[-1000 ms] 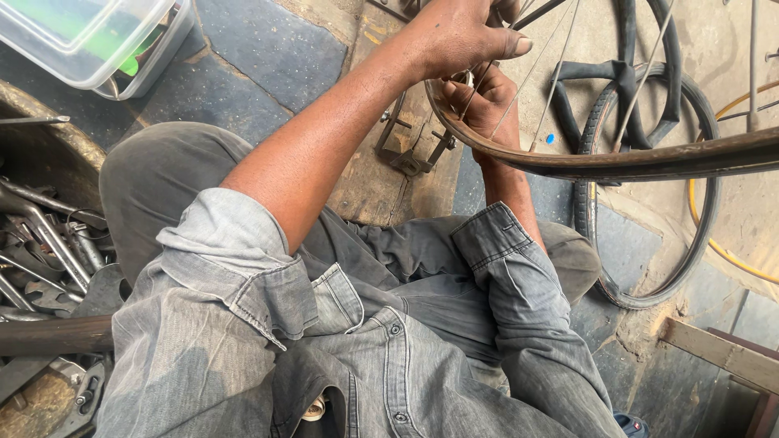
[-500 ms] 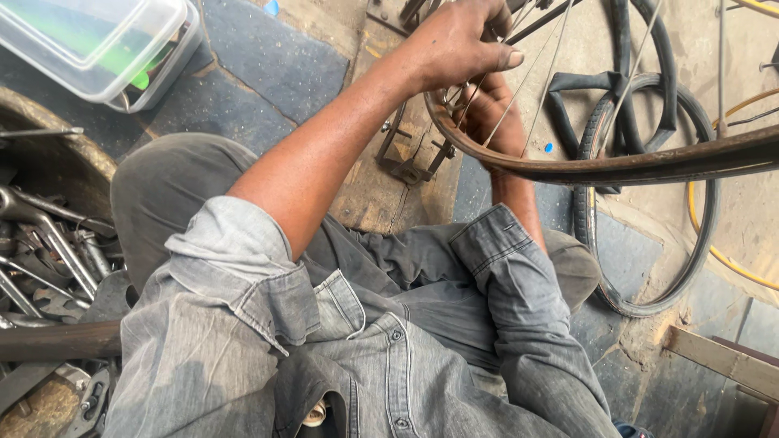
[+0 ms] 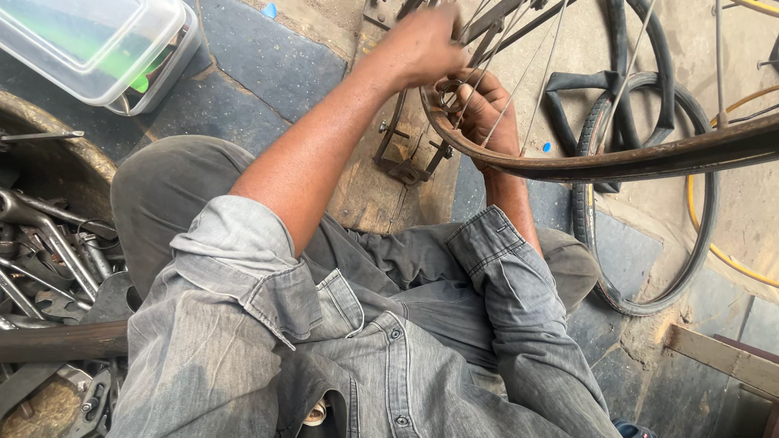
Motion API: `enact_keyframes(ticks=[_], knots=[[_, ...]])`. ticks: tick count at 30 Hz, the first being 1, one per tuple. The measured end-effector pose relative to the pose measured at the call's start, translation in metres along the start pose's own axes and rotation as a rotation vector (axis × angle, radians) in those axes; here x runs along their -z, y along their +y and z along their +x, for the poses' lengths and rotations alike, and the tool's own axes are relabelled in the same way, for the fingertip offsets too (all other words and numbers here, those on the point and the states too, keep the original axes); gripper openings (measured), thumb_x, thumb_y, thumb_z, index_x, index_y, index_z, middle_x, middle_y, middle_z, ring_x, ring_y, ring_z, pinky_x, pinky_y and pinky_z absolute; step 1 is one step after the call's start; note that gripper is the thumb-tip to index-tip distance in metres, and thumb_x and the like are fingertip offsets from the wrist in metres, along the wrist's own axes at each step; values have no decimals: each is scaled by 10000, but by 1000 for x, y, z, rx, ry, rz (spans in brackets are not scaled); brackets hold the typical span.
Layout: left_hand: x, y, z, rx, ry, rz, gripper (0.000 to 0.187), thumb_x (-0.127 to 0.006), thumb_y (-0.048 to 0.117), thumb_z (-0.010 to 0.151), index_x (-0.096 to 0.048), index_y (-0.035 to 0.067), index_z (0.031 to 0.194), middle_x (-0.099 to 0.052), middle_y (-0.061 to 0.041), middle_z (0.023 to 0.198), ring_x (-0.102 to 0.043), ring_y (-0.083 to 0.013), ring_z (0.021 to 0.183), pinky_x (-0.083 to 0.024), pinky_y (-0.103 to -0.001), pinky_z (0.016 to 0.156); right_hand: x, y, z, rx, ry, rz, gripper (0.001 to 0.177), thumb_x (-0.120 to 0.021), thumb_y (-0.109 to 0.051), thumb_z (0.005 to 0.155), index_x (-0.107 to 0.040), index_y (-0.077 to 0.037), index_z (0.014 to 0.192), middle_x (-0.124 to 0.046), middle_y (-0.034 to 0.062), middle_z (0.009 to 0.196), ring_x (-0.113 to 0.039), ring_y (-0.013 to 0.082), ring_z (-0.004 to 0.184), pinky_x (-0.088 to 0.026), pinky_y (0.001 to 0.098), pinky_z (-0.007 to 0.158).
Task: The person sits on the floor and uses a spoke wrench to adjust the tension of the spokes on a bicycle wheel mounted in a truing stand. They rotate the wheel and repeatedly tighten or loosen individual spokes to true the rim.
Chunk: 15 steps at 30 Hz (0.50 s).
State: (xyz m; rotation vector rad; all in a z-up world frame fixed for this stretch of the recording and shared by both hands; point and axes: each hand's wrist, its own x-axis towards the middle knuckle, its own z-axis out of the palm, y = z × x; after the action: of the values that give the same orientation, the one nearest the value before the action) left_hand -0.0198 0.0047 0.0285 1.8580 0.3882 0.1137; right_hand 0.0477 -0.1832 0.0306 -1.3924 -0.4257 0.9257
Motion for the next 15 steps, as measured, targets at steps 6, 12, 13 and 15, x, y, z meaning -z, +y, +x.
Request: enact_keyframes(ticks=[6,12,13,15], knots=[[0,-36,11,-34,-286,-216,627,-702,80,862,-461,0,1435,-685,-161,1235,-712,-232,1082,-569,-356,953,-7,-2,-5,82,106,-91,248,-754,-74,978,-634,22,1173,-663,71,917,-599,79,674,-502,220,573],[-4,-40,10,-86,-254,-20,548,-821,168,839,-599,12,1315,-739,-139,1095,-724,-239,1013,-565,-380,882,-19,-15,-14,107,198,-256,218,-746,-41,945,-617,21,1108,-664,51,826,-562,65,543,-453,205,460],[-5,-38,9,-117,-226,34,535,-839,180,833,-614,11,1288,-732,-143,1082,-716,-250,1001,-562,-391,864,-22,-16,-16,100,214,-274,210,-744,-36,943,-614,25,1095,-666,55,805,-554,67,520,-445,204,445],[-5,-35,8,-135,-201,85,513,-855,198,831,-629,9,1249,-727,-149,1063,-709,-262,987,-561,-404,843,-28,-18,-17,124,237,-303,205,-748,-35,947,-613,31,1087,-662,49,810,-539,55,520,-433,197,440]])
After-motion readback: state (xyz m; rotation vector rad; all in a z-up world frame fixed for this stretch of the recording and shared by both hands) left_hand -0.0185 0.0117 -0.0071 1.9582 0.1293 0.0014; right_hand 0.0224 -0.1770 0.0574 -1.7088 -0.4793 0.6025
